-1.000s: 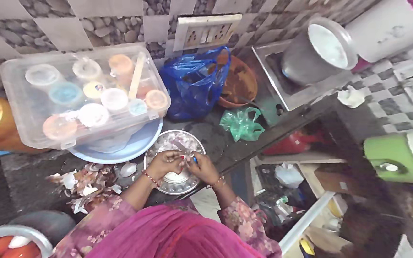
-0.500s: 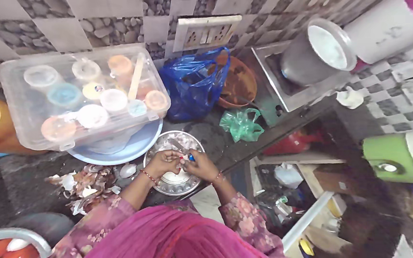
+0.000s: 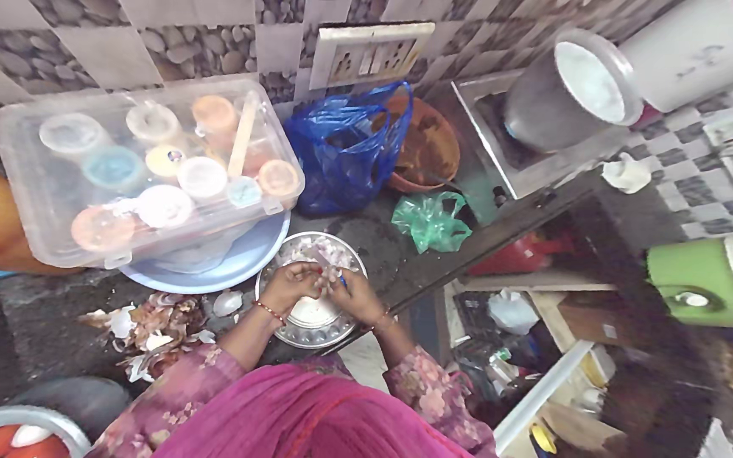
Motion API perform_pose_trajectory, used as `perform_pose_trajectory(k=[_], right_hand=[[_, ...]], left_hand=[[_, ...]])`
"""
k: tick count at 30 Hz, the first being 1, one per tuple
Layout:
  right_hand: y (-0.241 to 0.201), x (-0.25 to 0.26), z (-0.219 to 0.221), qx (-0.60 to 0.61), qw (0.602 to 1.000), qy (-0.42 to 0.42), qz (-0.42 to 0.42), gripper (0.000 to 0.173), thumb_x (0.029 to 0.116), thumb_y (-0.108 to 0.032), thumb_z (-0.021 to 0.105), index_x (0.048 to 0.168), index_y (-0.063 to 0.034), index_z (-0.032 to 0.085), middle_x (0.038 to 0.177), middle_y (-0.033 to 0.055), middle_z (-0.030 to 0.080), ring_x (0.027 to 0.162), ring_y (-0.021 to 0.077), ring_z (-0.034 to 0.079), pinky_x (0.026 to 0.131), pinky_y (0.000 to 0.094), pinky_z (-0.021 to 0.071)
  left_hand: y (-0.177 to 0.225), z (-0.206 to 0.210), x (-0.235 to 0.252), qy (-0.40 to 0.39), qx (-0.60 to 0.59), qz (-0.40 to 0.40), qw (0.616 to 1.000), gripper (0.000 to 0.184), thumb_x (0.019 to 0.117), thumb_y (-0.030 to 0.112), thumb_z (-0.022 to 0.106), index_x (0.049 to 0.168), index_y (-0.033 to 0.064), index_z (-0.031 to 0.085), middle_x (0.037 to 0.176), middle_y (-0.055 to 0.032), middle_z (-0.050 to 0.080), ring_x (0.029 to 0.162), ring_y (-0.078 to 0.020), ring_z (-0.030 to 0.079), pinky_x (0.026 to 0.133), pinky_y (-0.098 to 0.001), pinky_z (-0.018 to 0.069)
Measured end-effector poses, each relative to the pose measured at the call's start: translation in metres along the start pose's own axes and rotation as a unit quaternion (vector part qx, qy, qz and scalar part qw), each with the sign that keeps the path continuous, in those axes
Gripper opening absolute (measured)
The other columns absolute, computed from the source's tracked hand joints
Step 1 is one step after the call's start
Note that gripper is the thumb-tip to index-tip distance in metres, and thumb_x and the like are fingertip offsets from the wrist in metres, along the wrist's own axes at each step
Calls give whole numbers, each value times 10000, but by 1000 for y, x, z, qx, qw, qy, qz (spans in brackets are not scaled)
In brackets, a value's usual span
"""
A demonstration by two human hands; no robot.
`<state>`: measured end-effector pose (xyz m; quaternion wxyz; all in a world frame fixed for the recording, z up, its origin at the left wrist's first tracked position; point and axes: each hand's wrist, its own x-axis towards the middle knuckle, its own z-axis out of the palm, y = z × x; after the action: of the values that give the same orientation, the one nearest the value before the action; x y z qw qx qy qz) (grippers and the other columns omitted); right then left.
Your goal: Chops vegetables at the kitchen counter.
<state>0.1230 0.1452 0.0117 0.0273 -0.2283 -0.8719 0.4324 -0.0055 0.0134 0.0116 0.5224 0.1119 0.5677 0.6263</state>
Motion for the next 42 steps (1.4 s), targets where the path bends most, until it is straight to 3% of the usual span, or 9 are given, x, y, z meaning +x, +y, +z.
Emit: perform_pose_trajectory(k=[2,7,10,15,21,24,28,32,42], right_hand=[[1,-1,-2,7,1000,-1,1,359,1005,-296,544,940,41,649,706,68,589,646,142,571,639,354,497],[-1,2,-9,15,999,-50,0,385,971,-335,616,968,49,628,724,61,580,655,127,553,647,334,491],[-4,4,-11,8,997,-72,6,392,992,-330,596,1010,59,629,750,79,605,677,136,579,671,339,507],[-5,7,-10,-11,995,-96,18,395,1011,-320,564,1054,68,624,786,121,622,714,186,607,703,383,520],[3,6,3,-8,999,-51,12,406,1043,-310,499,999,65,648,729,118,615,681,206,611,671,410,518],[6,6,10,-6,999,-30,19,419,1058,-315,480,966,55,655,714,107,605,673,199,606,667,404,516],[0,5,6,-27,998,-20,49,403,1043,-303,499,997,63,663,787,152,648,744,254,646,729,454,535],[-4,7,-3,-21,998,-37,54,396,1005,-328,585,1031,63,644,785,125,621,711,203,600,699,400,516],[-3,6,-7,-13,996,-80,46,382,1032,-312,535,1031,58,627,762,103,601,686,174,586,677,374,508]], left_hand=[[-1,-1,0,0,-4,-4,1000,253,891,-111,622,1132,-38,642,909,-26,682,734,-55,634,682,-216,547],[2,0,-5,-48,-7,-8,999,249,859,-149,621,1070,-22,659,843,13,704,737,-37,658,715,-202,561],[0,-1,-3,-46,-9,-11,999,283,817,-168,633,1060,-27,662,836,11,699,739,-40,654,716,-206,560],[2,1,-3,-48,-14,-14,999,210,871,-138,616,1048,-32,656,830,11,686,730,-39,647,705,-207,556],[-7,1,3,-45,-44,-19,998,123,932,-89,587,989,-3,655,805,13,669,715,-49,634,701,-221,556],[-12,2,5,-32,-67,-12,997,144,899,-108,587,937,13,653,770,16,664,690,-54,630,701,-227,560],[-15,0,6,-18,-79,-11,997,216,899,-118,580,1088,-36,640,836,-8,676,716,-56,633,692,-214,549],[-12,-4,4,-25,-36,0,999,334,819,-136,623,1137,-31,638,897,-15,681,734,-54,631,681,-214,545],[-7,-4,4,-54,24,20,998,309,803,-151,667,1077,-12,645,935,-8,677,790,-46,639,719,-217,554]])
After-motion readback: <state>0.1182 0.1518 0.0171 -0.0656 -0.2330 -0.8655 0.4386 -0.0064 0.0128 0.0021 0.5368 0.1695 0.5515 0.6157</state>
